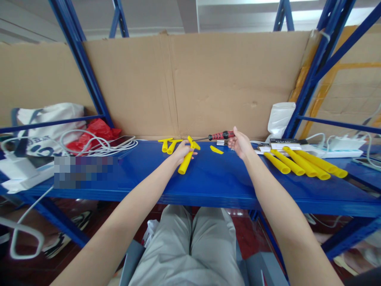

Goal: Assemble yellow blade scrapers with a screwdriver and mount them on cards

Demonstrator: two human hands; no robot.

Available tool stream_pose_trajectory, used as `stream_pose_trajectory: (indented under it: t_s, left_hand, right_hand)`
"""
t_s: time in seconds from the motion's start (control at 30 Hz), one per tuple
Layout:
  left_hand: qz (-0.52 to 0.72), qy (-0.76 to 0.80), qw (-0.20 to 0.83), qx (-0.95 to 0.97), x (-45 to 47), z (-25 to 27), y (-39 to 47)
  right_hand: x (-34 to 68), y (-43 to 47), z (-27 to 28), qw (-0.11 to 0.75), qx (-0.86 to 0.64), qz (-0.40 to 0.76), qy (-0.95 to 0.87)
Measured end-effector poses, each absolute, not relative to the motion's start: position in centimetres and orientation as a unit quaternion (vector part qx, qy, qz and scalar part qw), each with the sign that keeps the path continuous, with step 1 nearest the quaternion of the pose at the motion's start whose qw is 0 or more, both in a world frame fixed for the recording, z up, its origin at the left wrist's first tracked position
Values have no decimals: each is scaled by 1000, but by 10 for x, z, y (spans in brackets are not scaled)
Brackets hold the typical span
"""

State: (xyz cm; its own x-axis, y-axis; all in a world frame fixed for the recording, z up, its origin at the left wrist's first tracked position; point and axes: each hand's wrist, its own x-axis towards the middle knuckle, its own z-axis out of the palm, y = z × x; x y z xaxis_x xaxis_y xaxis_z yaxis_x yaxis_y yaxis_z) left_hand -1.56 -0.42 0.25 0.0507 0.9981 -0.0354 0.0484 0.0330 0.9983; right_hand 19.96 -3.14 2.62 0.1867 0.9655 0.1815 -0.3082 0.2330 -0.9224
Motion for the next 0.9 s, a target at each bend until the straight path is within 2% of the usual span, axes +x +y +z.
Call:
stream_pose_trajectory:
  t_s: [0.43, 0.9]
  left_hand:
    - [467, 512, 504, 516, -16, 2, -4]
    - [468, 507, 508, 516, -16, 1, -2]
  right_hand:
    - [197, -36, 28, 664, -411, 441, -443]
    - [198, -32, 25, 657, -398, 462, -443]
